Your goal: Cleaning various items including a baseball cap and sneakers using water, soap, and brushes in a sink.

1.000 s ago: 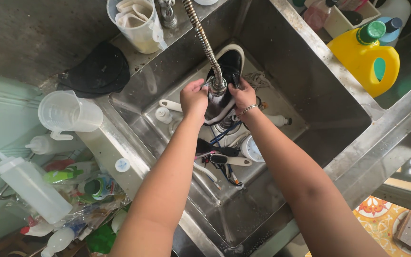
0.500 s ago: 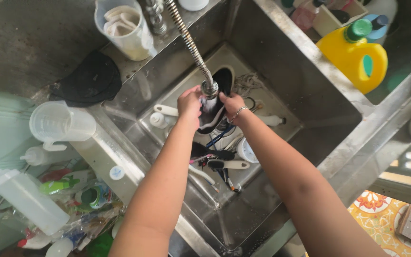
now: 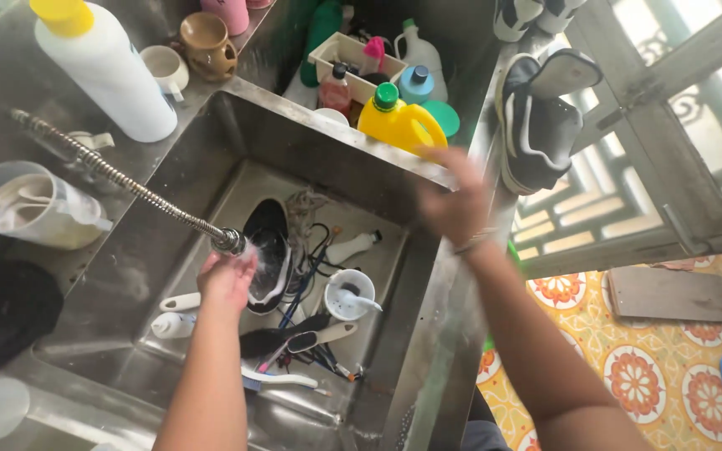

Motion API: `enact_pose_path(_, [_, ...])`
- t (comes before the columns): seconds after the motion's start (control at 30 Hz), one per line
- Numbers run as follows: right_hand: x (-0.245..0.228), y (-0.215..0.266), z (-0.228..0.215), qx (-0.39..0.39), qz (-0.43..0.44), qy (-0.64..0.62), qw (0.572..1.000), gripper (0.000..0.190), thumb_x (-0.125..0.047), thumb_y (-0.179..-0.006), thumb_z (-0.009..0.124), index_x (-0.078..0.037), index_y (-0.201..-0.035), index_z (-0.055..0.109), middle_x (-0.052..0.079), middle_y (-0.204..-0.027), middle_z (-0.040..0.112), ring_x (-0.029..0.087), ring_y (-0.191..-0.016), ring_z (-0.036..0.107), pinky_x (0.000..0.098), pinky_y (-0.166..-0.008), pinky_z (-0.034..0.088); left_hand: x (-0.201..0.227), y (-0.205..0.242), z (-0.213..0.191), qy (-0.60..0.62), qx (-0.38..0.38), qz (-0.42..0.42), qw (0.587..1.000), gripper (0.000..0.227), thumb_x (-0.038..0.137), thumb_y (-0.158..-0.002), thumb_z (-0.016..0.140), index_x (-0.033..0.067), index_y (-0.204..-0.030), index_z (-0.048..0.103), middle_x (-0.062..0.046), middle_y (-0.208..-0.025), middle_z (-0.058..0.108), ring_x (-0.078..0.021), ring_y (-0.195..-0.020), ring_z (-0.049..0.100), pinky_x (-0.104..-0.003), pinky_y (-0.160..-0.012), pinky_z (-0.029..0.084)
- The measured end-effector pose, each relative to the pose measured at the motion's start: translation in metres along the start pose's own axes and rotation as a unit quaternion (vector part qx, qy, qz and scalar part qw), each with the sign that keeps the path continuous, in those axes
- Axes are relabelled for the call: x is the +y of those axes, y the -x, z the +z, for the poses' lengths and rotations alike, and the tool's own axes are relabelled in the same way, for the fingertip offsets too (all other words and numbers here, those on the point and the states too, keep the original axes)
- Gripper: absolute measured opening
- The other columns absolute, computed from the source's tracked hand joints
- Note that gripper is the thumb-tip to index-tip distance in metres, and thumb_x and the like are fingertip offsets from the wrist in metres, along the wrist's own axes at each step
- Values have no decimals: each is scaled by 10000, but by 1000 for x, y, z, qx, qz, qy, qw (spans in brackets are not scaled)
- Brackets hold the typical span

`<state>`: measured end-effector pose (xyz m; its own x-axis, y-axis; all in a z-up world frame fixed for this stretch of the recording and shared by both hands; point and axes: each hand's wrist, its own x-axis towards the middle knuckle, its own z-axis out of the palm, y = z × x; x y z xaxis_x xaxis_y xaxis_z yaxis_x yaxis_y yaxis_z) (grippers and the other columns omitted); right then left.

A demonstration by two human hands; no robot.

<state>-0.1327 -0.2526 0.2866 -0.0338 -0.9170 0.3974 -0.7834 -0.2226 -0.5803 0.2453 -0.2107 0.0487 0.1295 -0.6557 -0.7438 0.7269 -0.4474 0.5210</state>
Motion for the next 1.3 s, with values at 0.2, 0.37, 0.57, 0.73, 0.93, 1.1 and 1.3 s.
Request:
enact_pose_path(0.2, [147, 15, -93, -8, -33, 316, 948, 577, -328, -737, 914, -29, -1172, 681, 173, -1178, 691, 370, -1112, 623, 456, -981, 482, -17, -32, 22, 160, -66, 83, 981, 371, -103, -866, 583, -4, -1223, 602, -180, -1084, 702, -275, -939, 697, -377, -857, 615])
enact_pose_path(0.37, [138, 34, -117, -102, 48, 308, 945, 459, -332, -789, 914, -80, -1128, 737, 171, -1053, 719, 382, -1109, 640, 462, -1004, 498, -7, -19, 41, 182, -48, 102, 977, 205, 130, -943, 605, 39, -1109, 684, -59, -764, 666, -121, -555, 562, -225, -384, 364])
enact_pose_path(0.57, [9, 85, -143, -79, 7, 235, 969, 283, -203, -928, 861, -123, -1164, 727, 40, -1056, 759, 217, -916, 669, 338, -960, 510, -58, -77, 11, -41, -33, 85, 995, 268, 14, -881, 714, 131, -846, 475, 18, -570, 446, -114, -422, 420, -287, -368, 239])
enact_pose_path(0.73, [-113, 96, -119, -106, -37, 75, 991, 400, -79, -741, 834, -77, -1127, 730, 101, -1043, 727, 278, -909, 692, 380, -839, 541, -23, -31, 43, 150, -120, 13, 981, 83, 169, -1000, 636, 98, -1039, 619, -25, -719, 555, -101, -547, 470, -242, -481, 282])
enact_pose_path(0.93, [-121, 97, -1, -181, -181, -54, 965, 375, -132, -734, 838, -99, -1092, 730, 62, -856, 718, 265, -765, 649, 412, -693, 497, 38, 48, 80, -35, 234, 28, 971, 476, 564, -1041, 517, 107, -1023, 650, -13, -752, 601, -115, -658, 541, -234, -601, 458])
enact_pose_path(1.1, [-102, 108, 97, -275, -270, -69, 920, 349, -79, -823, 720, -74, -1172, 709, 46, -816, 652, 237, -847, 631, 402, -813, 529, 15, 34, 47, -158, 157, -65, 973, 463, 550, -929, 529, 112, -999, 661, -42, -831, 662, -200, -704, 610, -392, -665, 497])
enact_pose_path(1.3, [-83, 120, 161, -298, -388, -100, 867, 450, -52, -761, 668, -44, -1211, 694, 50, -926, 704, 246, -939, 631, 394, -879, 514, -17, 1, 16, -221, 81, 27, 971, 355, 355, -787, 764, 148, -1067, 696, -5, -941, 727, -169, -828, 668, -366, -785, 522])
